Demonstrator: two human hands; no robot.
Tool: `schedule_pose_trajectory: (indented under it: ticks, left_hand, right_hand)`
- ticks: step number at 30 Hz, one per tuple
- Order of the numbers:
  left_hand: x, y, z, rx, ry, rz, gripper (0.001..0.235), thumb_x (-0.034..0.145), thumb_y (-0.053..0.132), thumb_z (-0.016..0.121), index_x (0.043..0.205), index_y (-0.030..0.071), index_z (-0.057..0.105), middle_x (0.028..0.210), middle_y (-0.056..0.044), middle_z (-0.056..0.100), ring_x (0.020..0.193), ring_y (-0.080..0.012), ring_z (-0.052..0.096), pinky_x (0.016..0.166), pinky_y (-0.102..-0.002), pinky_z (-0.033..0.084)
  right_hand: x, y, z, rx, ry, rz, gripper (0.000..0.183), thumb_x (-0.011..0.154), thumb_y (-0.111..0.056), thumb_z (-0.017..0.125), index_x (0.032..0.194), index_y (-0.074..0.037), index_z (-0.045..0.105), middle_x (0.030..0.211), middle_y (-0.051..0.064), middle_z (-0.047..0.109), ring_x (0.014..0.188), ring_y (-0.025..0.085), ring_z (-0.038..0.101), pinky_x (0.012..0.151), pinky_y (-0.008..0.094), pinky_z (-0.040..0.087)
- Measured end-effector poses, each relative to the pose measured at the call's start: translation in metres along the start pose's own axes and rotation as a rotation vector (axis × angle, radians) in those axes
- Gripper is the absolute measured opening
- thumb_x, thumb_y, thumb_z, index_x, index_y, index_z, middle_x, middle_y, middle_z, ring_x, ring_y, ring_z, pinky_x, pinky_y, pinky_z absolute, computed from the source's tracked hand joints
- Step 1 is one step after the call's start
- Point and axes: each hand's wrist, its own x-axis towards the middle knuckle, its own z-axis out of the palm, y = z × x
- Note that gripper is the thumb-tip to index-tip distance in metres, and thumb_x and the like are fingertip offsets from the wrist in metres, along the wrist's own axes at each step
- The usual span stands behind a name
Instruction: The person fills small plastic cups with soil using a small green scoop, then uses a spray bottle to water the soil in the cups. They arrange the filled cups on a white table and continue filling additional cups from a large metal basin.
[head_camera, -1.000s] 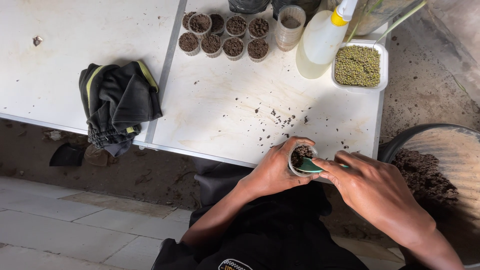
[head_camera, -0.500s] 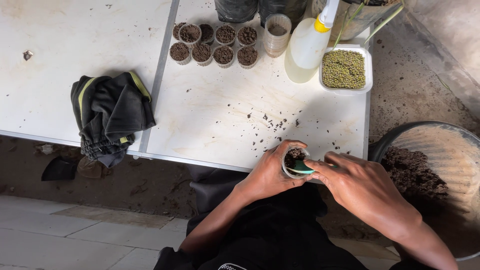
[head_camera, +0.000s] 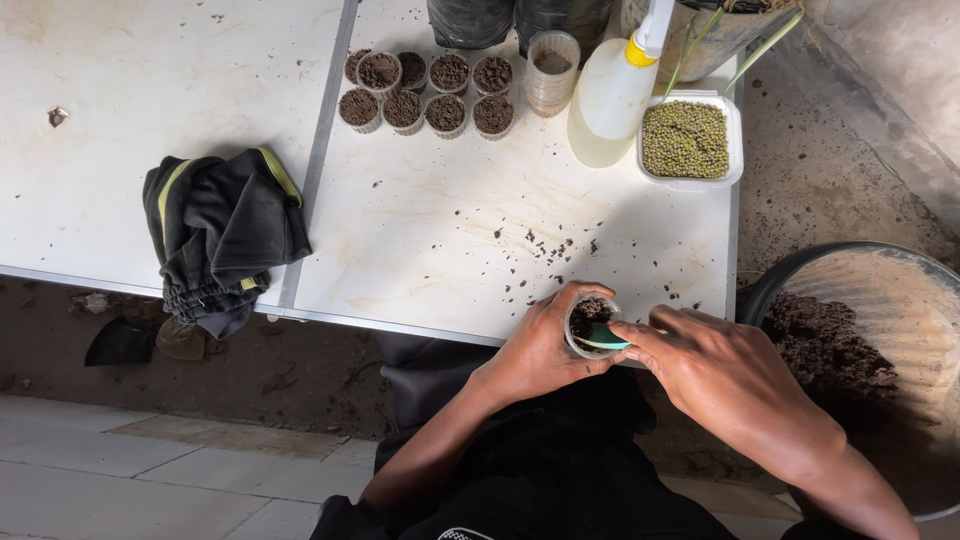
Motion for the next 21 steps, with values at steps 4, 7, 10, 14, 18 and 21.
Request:
schedule_pose_trajectory:
  ticks: [4, 7, 10, 14, 18, 21]
  left_hand:
    - [0.001, 0.004, -0.001, -0.004, 0.001, -0.014, 0.057, 0.08, 0.022, 0.08, 0.129, 0.013, 0.052, 0.118, -0.002, 0.069, 0.095, -0.0231, 0.073, 0.082, -0.034, 0.055]
    - [0.003, 0.009, -0.004, -0.024, -0.015, -0.069, 0.06, 0.08, 0.032, 0.082, 0.129, 0.012, 0.053, 0.116, -0.004, 0.071, 0.096, -0.0221, 0.073, 0.084, -0.033, 0.056]
    - [0.004, 0.012, -0.006, -0.004, -0.048, -0.097, 0.062, 0.08, 0.032, 0.08, 0.131, 0.014, 0.05, 0.112, -0.004, 0.072, 0.093, -0.0215, 0.073, 0.082, -0.033, 0.056]
    - [0.006, 0.015, -0.006, -0.016, -0.028, -0.081, 0.059, 0.081, 0.034, 0.08, 0.129, 0.015, 0.051, 0.112, -0.002, 0.071, 0.094, -0.021, 0.071, 0.085, -0.033, 0.055]
    - [0.006, 0.013, -0.003, -0.004, -0.028, -0.115, 0.059, 0.08, 0.034, 0.08, 0.129, 0.017, 0.051, 0.106, -0.001, 0.071, 0.088, -0.0206, 0.069, 0.081, -0.033, 0.055]
    - [0.006, 0.007, 0.001, -0.018, -0.026, -0.075, 0.062, 0.079, 0.034, 0.081, 0.13, 0.014, 0.051, 0.105, -0.006, 0.073, 0.09, -0.022, 0.072, 0.081, -0.034, 0.056]
  right_hand:
    - [-0.004, 0.005, 0.009, -0.018, 0.016, -0.005, 0.052, 0.084, -0.028, 0.07, 0.135, -0.036, 0.063, 0.117, 0.003, 0.069, 0.078, 0.029, 0.076, 0.061, 0.046, 0.063]
    - [-0.005, 0.004, 0.002, -0.028, 0.053, -0.041, 0.055, 0.081, -0.022, 0.07, 0.134, -0.036, 0.065, 0.126, 0.008, 0.07, 0.092, 0.028, 0.076, 0.069, 0.045, 0.064]
    - [-0.003, -0.004, -0.016, -0.015, 0.159, -0.06, 0.036, 0.086, -0.029, 0.072, 0.123, -0.031, 0.07, 0.099, -0.004, 0.065, 0.073, 0.019, 0.071, 0.054, 0.041, 0.059]
    - [-0.006, -0.003, -0.012, -0.038, 0.183, -0.019, 0.038, 0.084, -0.023, 0.073, 0.121, -0.032, 0.072, 0.109, -0.001, 0.07, 0.076, 0.021, 0.073, 0.055, 0.041, 0.06]
    - [-0.008, 0.001, -0.011, -0.036, 0.161, -0.021, 0.043, 0.08, -0.021, 0.074, 0.122, -0.033, 0.071, 0.113, 0.001, 0.07, 0.072, 0.023, 0.074, 0.053, 0.042, 0.06]
    - [-0.008, 0.0, -0.019, -0.068, 0.186, 0.019, 0.034, 0.086, -0.026, 0.072, 0.119, -0.034, 0.072, 0.112, 0.0, 0.073, 0.071, 0.022, 0.075, 0.055, 0.04, 0.061]
